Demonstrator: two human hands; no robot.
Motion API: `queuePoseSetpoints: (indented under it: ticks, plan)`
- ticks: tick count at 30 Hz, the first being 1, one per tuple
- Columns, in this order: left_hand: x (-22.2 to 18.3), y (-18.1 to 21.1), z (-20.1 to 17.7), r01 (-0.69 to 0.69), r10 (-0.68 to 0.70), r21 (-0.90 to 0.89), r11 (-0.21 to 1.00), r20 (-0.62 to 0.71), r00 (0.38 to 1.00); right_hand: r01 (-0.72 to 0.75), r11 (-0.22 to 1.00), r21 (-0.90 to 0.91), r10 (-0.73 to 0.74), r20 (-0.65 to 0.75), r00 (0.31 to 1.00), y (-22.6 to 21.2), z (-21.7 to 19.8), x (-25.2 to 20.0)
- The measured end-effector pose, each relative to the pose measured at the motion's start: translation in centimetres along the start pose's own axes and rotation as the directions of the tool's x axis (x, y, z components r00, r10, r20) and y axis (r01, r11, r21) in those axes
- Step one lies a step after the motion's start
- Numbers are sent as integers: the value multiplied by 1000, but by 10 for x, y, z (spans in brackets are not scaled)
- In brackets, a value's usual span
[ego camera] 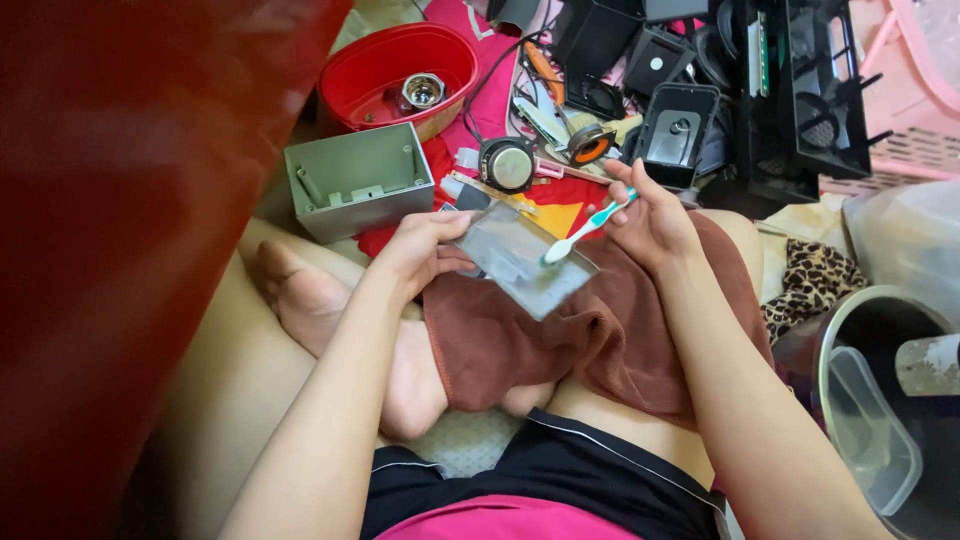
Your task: Cleaning and polishing a small rectangular speaker component using a toothbrush and a cloth.
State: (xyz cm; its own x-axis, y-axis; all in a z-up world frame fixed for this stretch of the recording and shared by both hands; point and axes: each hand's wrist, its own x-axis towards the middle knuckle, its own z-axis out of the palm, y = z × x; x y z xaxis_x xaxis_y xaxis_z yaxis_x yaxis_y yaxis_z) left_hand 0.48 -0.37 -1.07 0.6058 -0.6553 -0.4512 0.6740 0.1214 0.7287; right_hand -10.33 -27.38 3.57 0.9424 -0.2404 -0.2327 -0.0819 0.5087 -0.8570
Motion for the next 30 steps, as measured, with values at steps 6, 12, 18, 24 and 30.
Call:
queuePoseSetpoints:
  ticks: [6,12,18,24,30]
  plan:
    - [6,-4,-3,46,-46,33,998,4,999,25,994,107,-22,-24,999,0,4,-2]
    - [-9,0,10,124,-130,209,970,14,991,24,993,119,-16,-69,997,-1,9,-3]
    - [-6,-3,9,122,-130,202,972,29,991,25,992,121,-16,-76,997,2,2,0]
    - [-9,0,10,73,-78,87,993,48,996,46,982,183,-28,-96,995,-1,3,-3]
    - [-12,6,6,48,-37,-75,996,141,989,45,982,181,-23,-120,992,-3,9,-4]
